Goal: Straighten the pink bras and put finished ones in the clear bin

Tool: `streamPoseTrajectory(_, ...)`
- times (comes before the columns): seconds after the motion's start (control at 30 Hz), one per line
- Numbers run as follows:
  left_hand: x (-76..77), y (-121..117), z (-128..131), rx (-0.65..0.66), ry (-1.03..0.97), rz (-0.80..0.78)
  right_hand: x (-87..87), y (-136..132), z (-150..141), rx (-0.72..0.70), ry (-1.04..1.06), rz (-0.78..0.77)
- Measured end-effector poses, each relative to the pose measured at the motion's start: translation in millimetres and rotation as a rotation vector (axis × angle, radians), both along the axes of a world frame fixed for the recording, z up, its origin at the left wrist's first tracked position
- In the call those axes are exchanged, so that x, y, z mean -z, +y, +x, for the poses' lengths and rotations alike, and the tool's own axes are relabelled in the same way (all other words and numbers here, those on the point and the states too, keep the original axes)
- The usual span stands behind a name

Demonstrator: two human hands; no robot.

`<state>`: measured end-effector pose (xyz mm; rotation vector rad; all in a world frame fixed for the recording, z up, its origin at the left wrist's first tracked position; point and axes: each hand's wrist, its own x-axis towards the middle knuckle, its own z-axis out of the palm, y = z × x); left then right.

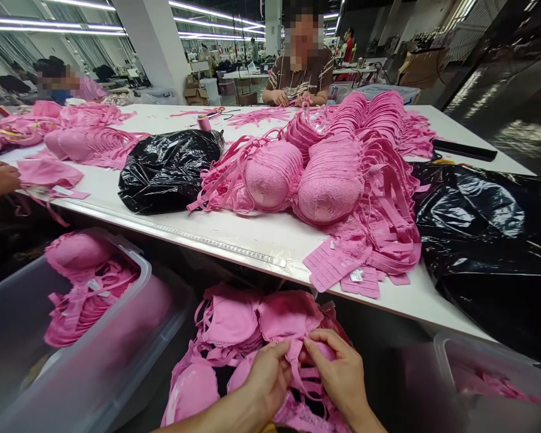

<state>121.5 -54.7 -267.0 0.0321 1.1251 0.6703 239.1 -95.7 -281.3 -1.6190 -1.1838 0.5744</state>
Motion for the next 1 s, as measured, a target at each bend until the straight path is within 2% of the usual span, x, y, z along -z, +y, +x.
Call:
streamPoseTrajectory(0.1, 4.1, -2.2, 2.0, 0.038, 0.027, 0.0, -2.2, 0.0, 0.0, -0.02, -0.065, 0.082)
streamPoseTrajectory(0.27, 3.2, -9.0, -1.8, 0.097, 0.138, 0.296, -2.3, 6.2, -6.7, -0.06, -0.121, 0.186)
streamPoseTrajectory(0.33, 0.2, -9.0, -4.6, 0.102, 0.145, 0.371, -2.0, 8.8, -8.7, -0.077, -0.105, 0.161)
streamPoseTrajectory(0.43, -1.9, -5.0, -8.6, 0.051, 0.011, 0.25, -3.0, 10.0, -7.4, -0.115, -0.029, 0.036)
streamPoseTrajectory(0.5, 1.1, -1.6, -10.3, 0.057, -0.094, 0.096, -4.2, 8.6, -5.2, -0.121, 0.013, -0.03)
streamPoseTrajectory(0.57, 6.6, 0.3, -10.7, 0.079, -0.105, 0.011, -5.2, 6.0, -3.5, -0.122, 0.02, -0.062)
streamPoseTrajectory(0.63, 11.4, -0.4, -10.3, 0.064, -0.041, 0.031, -5.3, 3.0, -2.7, -0.144, 0.003, -0.077)
streamPoseTrajectory(0.7, 12.5, -2.7, -9.3, 0.064, -0.018, 0.125, -4.3, 1.2, -2.8, -0.177, -0.019, -0.089)
streamPoseTrajectory(0.8, 7.2, -5.3, -7.8, 0.155, -0.03, 0.22, -2.3, 2.8, -4.5, -0.148, -0.051, -0.112)
streamPoseTrajectory(0.9, 0.8, -4.3, -8.5, 0.219, -0.025, 0.2, -2.6, 6.5, -5.9, -0.078, -0.035, -0.138)
streamPoseTrajectory(1.0, 0.2, -2.3, -11.3, 0.183, -0.052, 0.167, -4.1, 5.5, -5.2, -0.159, -0.027, -0.131)
